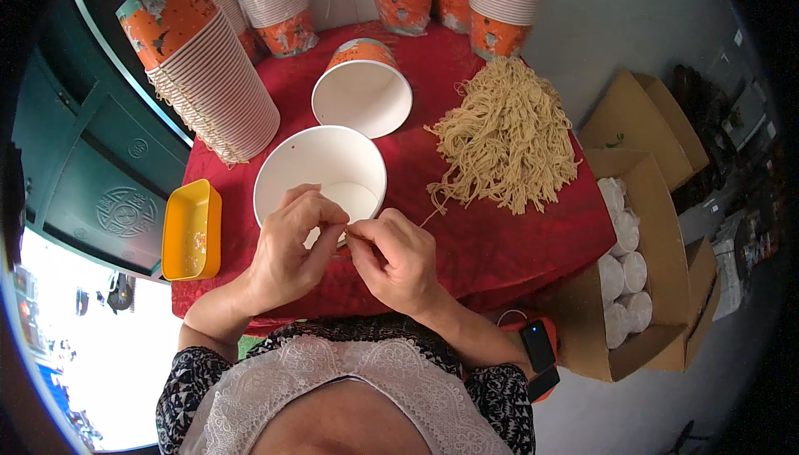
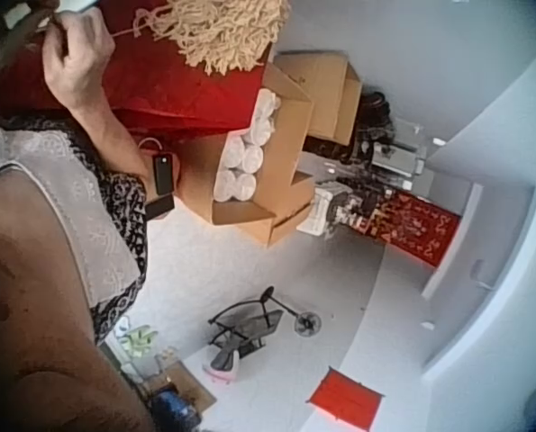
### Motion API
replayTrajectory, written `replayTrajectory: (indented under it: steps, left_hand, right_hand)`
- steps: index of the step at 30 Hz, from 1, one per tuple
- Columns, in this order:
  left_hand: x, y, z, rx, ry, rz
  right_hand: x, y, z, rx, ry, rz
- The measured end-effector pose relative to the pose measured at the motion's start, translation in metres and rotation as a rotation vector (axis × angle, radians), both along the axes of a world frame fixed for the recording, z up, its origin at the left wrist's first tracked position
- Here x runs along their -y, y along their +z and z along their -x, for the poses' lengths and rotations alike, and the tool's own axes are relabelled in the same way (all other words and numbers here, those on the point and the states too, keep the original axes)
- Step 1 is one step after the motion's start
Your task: Thread string through holes in paper cups and stack them for packaging.
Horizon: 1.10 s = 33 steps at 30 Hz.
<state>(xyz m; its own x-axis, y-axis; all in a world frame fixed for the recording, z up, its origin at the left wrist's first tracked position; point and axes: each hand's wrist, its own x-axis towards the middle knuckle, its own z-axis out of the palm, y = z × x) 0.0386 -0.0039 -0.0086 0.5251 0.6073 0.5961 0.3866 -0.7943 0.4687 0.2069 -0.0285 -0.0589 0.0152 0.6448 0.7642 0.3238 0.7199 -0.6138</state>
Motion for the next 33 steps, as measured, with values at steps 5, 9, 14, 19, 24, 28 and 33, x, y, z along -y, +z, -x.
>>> replayTrajectory:
  steps: [5,9,14,19,24,28,33]
  left_hand:
    - [0.001,-0.004,-0.004,0.048,0.069,0.053]
    - [-0.002,-0.005,0.001,-0.007,-0.008,0.066]
    - [0.005,0.002,0.002,-0.082,-0.004,-0.014]
    - [0.008,-0.002,-0.001,-0.079,0.013,-0.070]
    - [0.005,-0.010,0.001,-0.032,0.036,-0.119]
    - [0.005,-0.005,0.004,-0.031,0.007,-0.033]
    - [0.004,-0.004,0.005,-0.041,0.012,0.002]
  right_hand:
    - [0.004,-0.006,-0.002,-0.146,0.122,0.208]
    - [0.001,-0.021,0.001,-0.394,0.274,0.339]
    - [0.007,-0.009,0.004,-0.525,0.341,0.473]
    - [0.006,-0.016,0.006,-0.519,0.306,0.424]
    - [0.007,-0.015,0.003,-0.323,0.170,0.304]
    - [0.017,-0.009,-0.004,-0.156,0.022,0.190]
    - [0.021,-0.011,-0.011,-0.023,-0.057,0.087]
